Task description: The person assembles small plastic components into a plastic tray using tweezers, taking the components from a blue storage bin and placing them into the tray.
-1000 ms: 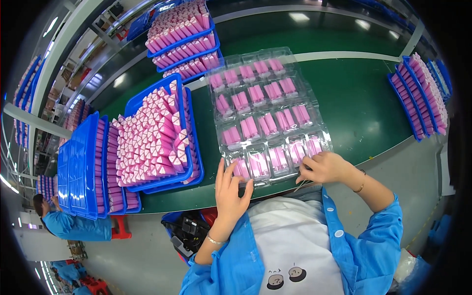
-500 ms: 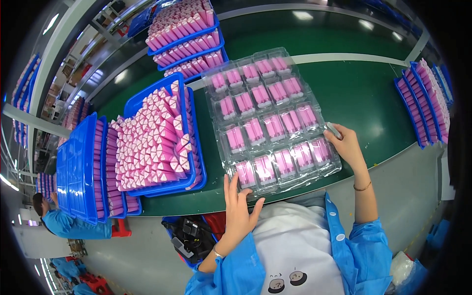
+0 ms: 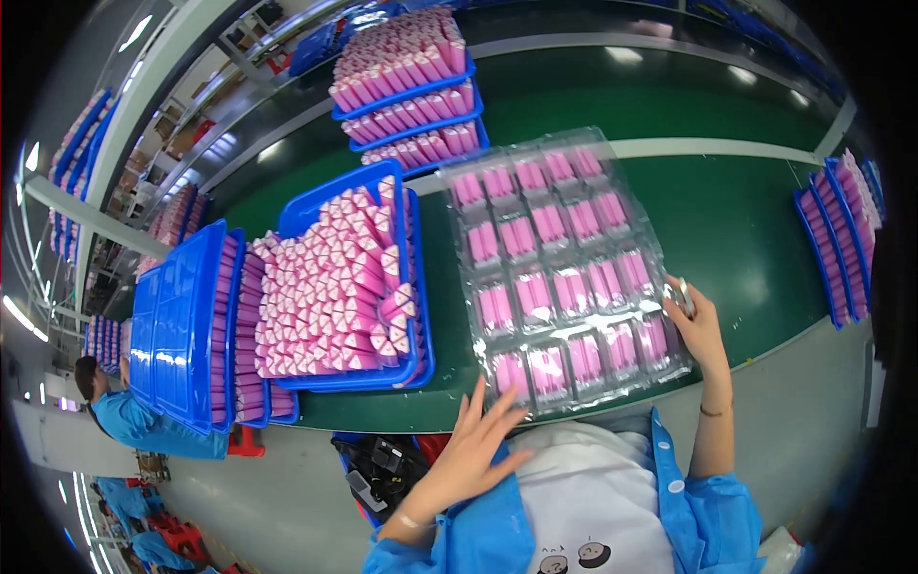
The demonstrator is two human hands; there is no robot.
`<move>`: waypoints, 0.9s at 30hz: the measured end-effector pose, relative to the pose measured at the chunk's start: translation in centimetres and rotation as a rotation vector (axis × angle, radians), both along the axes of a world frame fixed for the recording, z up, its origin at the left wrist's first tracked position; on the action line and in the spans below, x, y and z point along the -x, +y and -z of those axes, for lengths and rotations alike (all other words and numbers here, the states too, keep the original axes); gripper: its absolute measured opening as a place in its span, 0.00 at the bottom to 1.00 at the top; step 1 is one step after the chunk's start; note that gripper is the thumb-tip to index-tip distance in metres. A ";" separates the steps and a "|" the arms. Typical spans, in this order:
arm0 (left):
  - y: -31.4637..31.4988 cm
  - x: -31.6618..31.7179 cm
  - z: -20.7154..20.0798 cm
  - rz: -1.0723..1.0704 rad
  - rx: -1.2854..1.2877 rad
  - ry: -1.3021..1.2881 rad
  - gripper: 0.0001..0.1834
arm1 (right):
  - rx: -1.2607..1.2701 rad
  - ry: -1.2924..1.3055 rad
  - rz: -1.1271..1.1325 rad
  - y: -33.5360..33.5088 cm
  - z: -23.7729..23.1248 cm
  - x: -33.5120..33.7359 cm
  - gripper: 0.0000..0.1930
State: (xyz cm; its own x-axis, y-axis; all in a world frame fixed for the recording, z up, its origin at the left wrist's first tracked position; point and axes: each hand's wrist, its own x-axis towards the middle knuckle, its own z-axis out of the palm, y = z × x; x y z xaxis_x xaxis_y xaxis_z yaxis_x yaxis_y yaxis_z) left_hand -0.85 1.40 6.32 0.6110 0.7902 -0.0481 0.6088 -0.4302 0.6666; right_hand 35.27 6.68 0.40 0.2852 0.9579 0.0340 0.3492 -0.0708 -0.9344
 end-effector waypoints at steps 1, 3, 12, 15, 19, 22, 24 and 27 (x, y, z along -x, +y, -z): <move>0.7 1.5 -2.4 0.119 0.051 -0.048 0.26 | 0.052 0.020 0.001 -0.3 -0.3 -0.2 0.17; 2.0 4.5 -8.0 0.293 0.030 -0.175 0.23 | 0.096 0.045 -0.012 -0.6 -0.6 -0.2 0.18; 23.2 8.5 -17.2 -0.150 -0.219 0.079 0.22 | -0.064 0.350 0.141 -1.6 3.2 -1.6 0.18; 29.9 13.3 -13.3 -0.207 -0.246 0.250 0.30 | -0.134 0.319 0.099 -1.2 4.1 -1.8 0.16; 33.0 14.2 -11.0 -0.224 0.319 0.365 0.33 | -0.105 0.218 0.114 -1.6 4.8 -2.3 0.15; 33.1 13.9 -10.6 -0.262 0.358 0.302 0.29 | -0.094 0.218 0.130 -1.6 4.6 -2.1 0.14; 32.9 13.2 -11.4 -0.246 0.435 0.221 0.23 | -0.082 0.204 0.139 -1.6 4.5 -2.1 0.14; 33.4 14.2 -11.1 -0.273 0.446 0.191 0.20 | -0.109 0.195 0.126 -1.5 4.4 -2.0 0.13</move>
